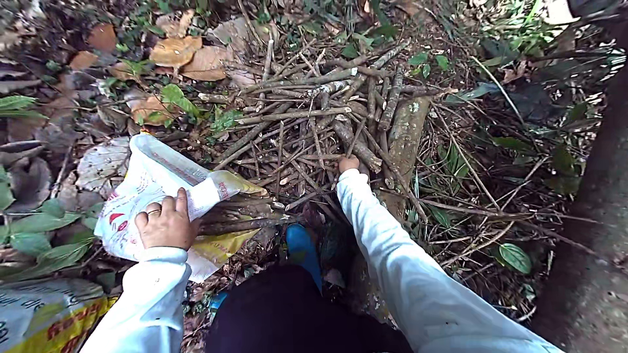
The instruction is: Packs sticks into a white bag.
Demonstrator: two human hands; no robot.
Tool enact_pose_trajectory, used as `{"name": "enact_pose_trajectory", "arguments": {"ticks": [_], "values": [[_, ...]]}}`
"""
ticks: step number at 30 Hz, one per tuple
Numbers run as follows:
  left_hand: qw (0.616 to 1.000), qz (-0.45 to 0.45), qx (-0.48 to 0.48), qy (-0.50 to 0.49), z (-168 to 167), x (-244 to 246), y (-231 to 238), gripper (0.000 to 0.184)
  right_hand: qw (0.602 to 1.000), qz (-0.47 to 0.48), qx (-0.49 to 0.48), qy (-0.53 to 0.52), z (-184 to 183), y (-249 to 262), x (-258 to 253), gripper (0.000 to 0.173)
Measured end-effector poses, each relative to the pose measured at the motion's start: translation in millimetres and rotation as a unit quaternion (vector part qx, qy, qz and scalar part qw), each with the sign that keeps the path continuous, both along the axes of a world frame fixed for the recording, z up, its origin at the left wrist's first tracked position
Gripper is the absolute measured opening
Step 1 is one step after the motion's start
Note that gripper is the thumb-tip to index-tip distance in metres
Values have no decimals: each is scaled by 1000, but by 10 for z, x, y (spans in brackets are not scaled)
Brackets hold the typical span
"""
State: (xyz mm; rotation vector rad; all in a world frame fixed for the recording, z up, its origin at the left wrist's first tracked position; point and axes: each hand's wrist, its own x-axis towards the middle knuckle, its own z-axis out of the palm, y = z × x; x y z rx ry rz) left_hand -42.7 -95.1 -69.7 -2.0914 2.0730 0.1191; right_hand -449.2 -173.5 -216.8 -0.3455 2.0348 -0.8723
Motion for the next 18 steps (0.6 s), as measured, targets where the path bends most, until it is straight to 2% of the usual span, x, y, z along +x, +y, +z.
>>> {"name": "enact_pose_trajectory", "arguments": {"ticks": [2, 5, 7, 9, 11, 13, 16, 18], "values": [[1000, 17, 9, 10, -16, -11, -94, 77, 996, -18, -85, -12, 242, 220, 284, 36], [999, 23, 40, 24, 11, -103, -192, 69, 988, 81, -111, 77, 391, 400, 508, 37], [997, 31, 63, 20, 23, -144, -210, 61, 974, 157, -83, 143, 341, 200, 524, 40], [997, 33, 60, 25, -4, -133, -181, 54, 961, 225, 2, 160, 261, -166, 514, 49], [997, 36, 64, 24, -15, -120, -158, 49, 946, 282, 91, 135, 151, -511, 530, 59], [995, 53, 84, 20, 19, -133, -153, 47, 940, 305, 125, 84, 97, -687, 545, 56], [992, 79, 93, 28, 77, -117, -172, 45, 951, 286, 108, 55, 162, -590, 488, 50], [992, 92, 79, 39, 103, -86, -179, 44, 943, 309, 100, 68, 188, -258, 416, 49]]}}
